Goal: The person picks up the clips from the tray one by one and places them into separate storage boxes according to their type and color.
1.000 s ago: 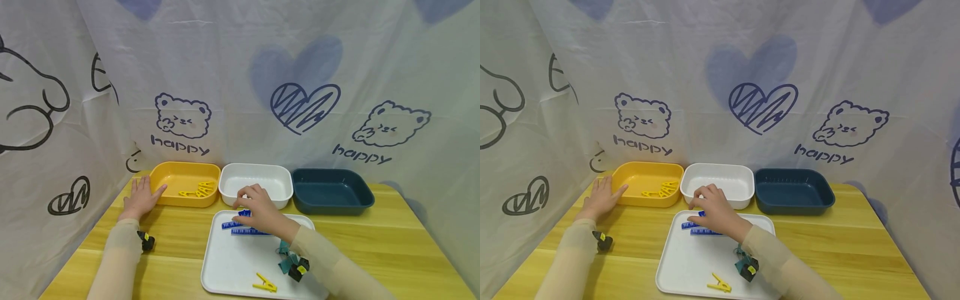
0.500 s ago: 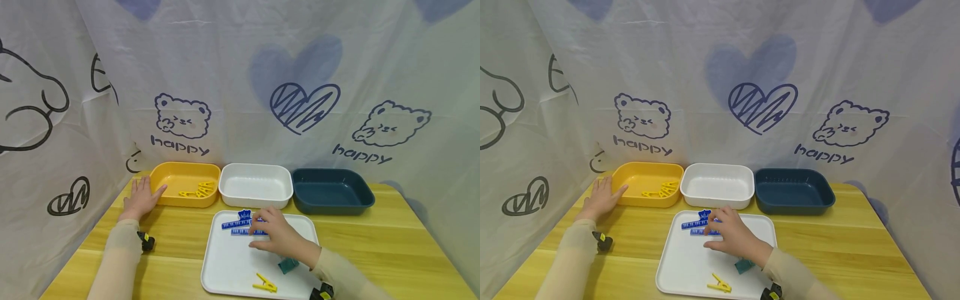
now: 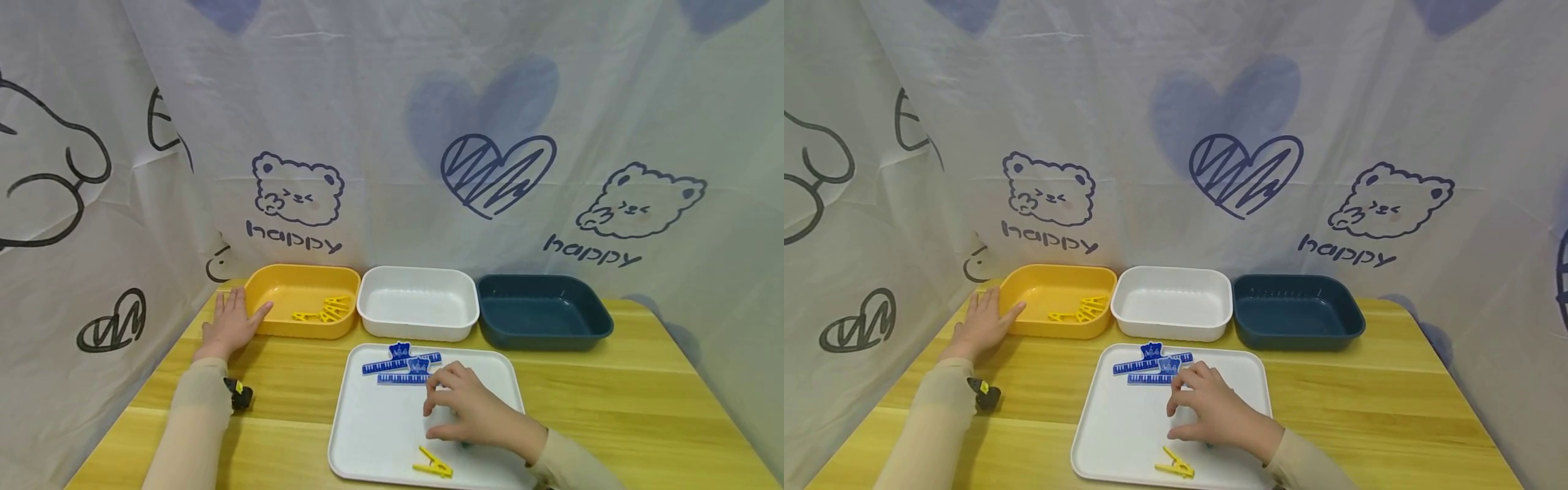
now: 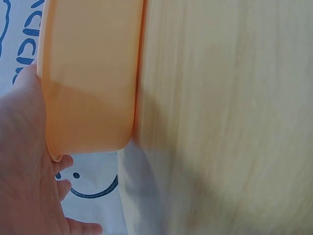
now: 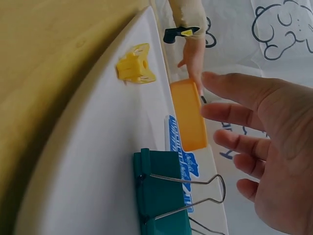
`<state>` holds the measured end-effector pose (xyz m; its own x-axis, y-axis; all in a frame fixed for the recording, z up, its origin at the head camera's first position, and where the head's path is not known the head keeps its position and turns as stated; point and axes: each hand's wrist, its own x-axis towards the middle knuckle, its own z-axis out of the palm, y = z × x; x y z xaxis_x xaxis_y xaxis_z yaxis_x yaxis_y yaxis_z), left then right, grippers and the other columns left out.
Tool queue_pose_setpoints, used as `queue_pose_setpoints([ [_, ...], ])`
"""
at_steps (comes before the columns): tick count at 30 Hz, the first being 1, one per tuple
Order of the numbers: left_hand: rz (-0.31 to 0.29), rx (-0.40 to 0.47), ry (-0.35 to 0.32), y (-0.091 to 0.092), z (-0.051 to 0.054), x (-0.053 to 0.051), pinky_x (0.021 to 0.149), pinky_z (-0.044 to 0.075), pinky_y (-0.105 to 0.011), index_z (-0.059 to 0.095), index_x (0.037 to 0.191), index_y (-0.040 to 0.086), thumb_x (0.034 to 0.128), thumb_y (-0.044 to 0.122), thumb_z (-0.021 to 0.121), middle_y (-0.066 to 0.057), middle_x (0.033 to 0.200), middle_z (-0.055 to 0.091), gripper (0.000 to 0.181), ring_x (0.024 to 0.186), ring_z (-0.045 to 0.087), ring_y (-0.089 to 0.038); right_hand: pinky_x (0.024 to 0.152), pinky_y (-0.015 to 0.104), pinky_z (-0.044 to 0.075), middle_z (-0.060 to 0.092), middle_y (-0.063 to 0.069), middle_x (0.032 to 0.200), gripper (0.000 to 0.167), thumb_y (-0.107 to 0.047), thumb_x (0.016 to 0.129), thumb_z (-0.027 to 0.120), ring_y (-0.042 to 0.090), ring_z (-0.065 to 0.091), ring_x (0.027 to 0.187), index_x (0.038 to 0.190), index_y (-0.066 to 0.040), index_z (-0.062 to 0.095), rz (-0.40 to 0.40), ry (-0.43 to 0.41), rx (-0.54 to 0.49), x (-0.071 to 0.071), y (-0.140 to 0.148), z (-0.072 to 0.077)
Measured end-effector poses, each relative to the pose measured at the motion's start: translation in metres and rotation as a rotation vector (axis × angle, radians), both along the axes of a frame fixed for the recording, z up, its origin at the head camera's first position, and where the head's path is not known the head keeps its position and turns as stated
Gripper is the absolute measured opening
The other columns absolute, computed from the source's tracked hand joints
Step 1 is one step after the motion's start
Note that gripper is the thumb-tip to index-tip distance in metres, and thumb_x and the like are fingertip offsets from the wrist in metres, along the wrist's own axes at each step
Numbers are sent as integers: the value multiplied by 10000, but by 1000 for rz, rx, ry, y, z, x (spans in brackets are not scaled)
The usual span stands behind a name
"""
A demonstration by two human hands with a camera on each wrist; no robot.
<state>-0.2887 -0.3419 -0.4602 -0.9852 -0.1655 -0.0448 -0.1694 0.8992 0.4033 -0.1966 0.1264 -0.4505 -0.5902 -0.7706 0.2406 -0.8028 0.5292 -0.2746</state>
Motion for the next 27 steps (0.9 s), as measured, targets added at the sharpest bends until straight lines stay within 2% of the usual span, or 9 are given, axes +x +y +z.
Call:
queue_pose_setpoints([
  [9,-2,-8,-1,0,1,1,1018,75,-836,-63,1541,-21,922,756,234,-283,1607,-62,1037,1471,-141,-482,888,340,385,540,-122,1035,242,-444,753,808,128,429,1018,876,-276,684,65,-59,27,3,6,2],
  [15,-2,-10,1,0,1,2,1019,80,-834,-52,1543,-23,920,759,229,-284,1605,-67,1039,1470,-134,-487,900,328,368,529,-141,1069,270,-516,747,781,92,398,1033,874,-307,667,100,-98,70,2,7,-5],
  [20,3,-9,1,1,1,2,1021,80,-832,-44,1544,-24,918,761,234,-285,1605,-63,1042,1473,-113,-490,889,327,348,518,-143,1075,292,-560,730,774,97,391,1072,863,-327,661,106,-115,107,3,8,-7],
  [27,3,-6,-2,2,2,1,1022,76,-833,-57,1541,-25,921,756,240,-287,1605,-59,1041,1471,-120,-491,907,349,367,520,-148,1107,299,-534,674,826,91,379,1092,850,-362,657,98,-140,180,8,9,-8],
])
